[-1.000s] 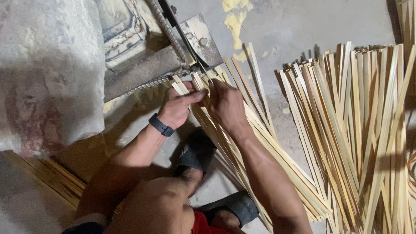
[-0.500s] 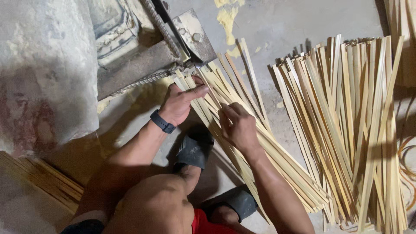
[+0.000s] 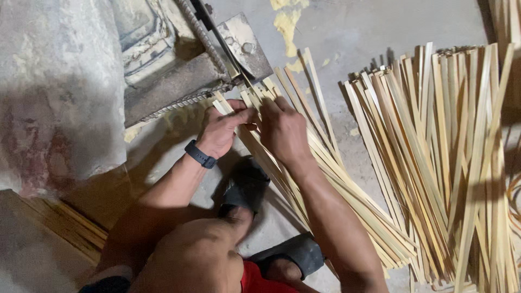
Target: The person feeds thin wooden strips into a cutting machine, aligns them, and cuts them to length. The cut pieces are collected and stacked on the floor.
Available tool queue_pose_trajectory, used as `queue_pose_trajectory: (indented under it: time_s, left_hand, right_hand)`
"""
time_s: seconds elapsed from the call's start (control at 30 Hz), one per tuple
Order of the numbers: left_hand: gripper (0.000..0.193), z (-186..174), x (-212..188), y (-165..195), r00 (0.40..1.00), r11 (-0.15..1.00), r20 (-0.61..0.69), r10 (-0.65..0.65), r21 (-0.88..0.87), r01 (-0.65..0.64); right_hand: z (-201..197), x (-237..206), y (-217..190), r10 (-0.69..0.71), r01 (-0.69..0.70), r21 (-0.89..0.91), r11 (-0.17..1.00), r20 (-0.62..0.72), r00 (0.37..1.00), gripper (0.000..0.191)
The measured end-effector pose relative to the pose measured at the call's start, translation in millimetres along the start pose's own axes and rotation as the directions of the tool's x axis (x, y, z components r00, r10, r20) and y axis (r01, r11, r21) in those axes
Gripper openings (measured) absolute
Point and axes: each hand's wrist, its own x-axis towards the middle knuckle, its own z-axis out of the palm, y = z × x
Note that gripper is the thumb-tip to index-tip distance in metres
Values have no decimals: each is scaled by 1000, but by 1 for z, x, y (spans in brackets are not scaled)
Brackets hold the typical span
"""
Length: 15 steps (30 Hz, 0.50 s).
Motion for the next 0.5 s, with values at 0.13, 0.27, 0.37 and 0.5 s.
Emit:
queue_pose_trajectory:
  time_s: [0.13, 0.27, 0.37, 0.5]
  left_hand:
    - [21, 10, -9, 11, 988, 994, 116, 101, 27, -104]
    - [23, 21, -12, 14, 983, 990, 134, 122, 51, -130]
    - [22, 23, -12, 16, 992, 992, 95, 89, 84, -97]
    - [21, 19, -14, 18, 990, 992, 106, 94, 76, -103]
  right_hand:
    - [-21, -44, 10, -229, 186, -217, 958, -195, 954, 37]
    - [-14, -71, 9, -6, 12, 69, 998, -89, 996, 28]
    - [-8, -73, 12, 217, -211, 303, 929, 15, 976, 20]
    - [-9, -67, 19, 199, -184, 513, 839, 26, 980, 15]
